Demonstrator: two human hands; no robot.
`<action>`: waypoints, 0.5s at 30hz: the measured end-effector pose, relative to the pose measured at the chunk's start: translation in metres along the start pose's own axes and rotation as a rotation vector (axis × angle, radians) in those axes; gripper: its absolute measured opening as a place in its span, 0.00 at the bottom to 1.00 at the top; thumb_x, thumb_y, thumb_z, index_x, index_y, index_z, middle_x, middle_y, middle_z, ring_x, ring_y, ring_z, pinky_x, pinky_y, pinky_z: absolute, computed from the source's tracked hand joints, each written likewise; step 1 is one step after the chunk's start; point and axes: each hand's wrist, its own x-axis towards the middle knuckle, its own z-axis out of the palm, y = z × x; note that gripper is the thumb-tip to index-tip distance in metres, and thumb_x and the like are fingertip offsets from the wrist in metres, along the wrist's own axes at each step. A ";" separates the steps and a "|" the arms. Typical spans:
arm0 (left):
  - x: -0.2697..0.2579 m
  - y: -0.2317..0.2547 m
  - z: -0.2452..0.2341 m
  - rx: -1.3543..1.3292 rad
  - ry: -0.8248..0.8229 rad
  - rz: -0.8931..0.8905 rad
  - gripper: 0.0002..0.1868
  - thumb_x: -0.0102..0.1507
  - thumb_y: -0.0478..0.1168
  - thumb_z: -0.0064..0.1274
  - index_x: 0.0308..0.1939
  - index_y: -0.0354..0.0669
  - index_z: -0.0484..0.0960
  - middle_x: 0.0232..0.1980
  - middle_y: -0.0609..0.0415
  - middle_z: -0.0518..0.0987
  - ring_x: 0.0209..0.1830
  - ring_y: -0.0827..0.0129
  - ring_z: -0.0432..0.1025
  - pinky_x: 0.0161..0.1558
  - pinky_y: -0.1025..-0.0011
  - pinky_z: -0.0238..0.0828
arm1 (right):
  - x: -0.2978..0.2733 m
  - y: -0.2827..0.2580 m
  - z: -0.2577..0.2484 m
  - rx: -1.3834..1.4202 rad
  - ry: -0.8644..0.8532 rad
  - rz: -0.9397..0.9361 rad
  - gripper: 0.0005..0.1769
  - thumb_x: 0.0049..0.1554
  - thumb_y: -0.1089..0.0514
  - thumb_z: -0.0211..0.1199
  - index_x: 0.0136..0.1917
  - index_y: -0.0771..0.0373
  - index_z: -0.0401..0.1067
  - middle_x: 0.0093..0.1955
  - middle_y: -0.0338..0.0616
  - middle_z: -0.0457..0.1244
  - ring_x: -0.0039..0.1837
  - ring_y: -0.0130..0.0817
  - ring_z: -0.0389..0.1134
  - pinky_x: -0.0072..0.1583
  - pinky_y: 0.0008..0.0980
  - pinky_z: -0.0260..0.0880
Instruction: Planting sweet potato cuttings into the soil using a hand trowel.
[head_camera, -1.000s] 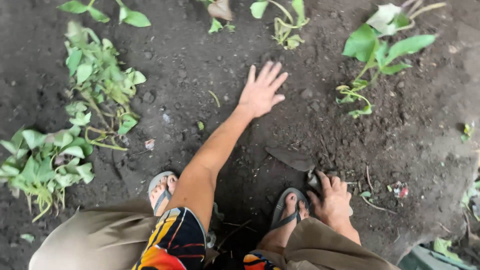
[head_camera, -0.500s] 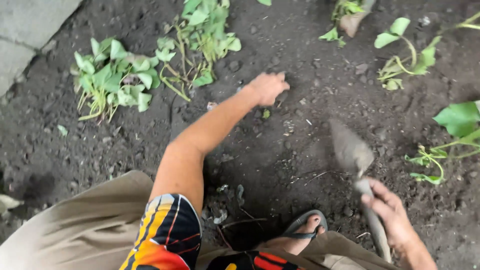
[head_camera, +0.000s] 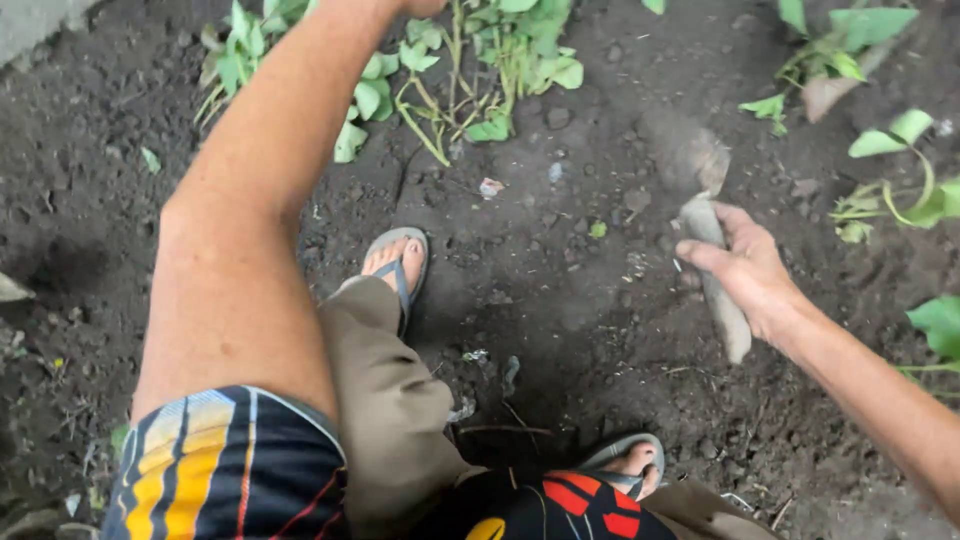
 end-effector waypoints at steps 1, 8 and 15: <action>-0.019 -0.012 0.020 -0.051 -0.044 -0.058 0.19 0.66 0.47 0.52 0.37 0.31 0.87 0.33 0.46 0.84 0.37 0.54 0.80 0.40 0.55 0.79 | 0.013 -0.002 0.010 0.038 0.011 -0.035 0.31 0.57 0.65 0.61 0.73 0.61 0.59 0.57 0.49 0.66 0.48 0.34 0.67 0.44 0.34 0.71; -0.080 -0.055 0.150 -0.956 -0.228 -0.437 0.15 0.75 0.39 0.47 0.32 0.39 0.73 0.32 0.42 0.82 0.29 0.62 0.81 0.26 0.74 0.78 | 0.129 0.041 0.061 -0.501 0.336 -0.295 0.41 0.56 0.49 0.60 0.77 0.64 0.52 0.62 0.69 0.64 0.62 0.65 0.66 0.65 0.51 0.60; -0.011 -0.048 0.259 -1.514 -0.016 -0.872 0.23 0.69 0.55 0.48 0.57 0.41 0.74 0.50 0.48 0.81 0.43 0.59 0.76 0.43 0.62 0.75 | 0.146 0.001 0.107 -0.842 0.514 -0.235 0.44 0.55 0.54 0.65 0.78 0.69 0.48 0.75 0.63 0.46 0.71 0.66 0.50 0.61 0.73 0.56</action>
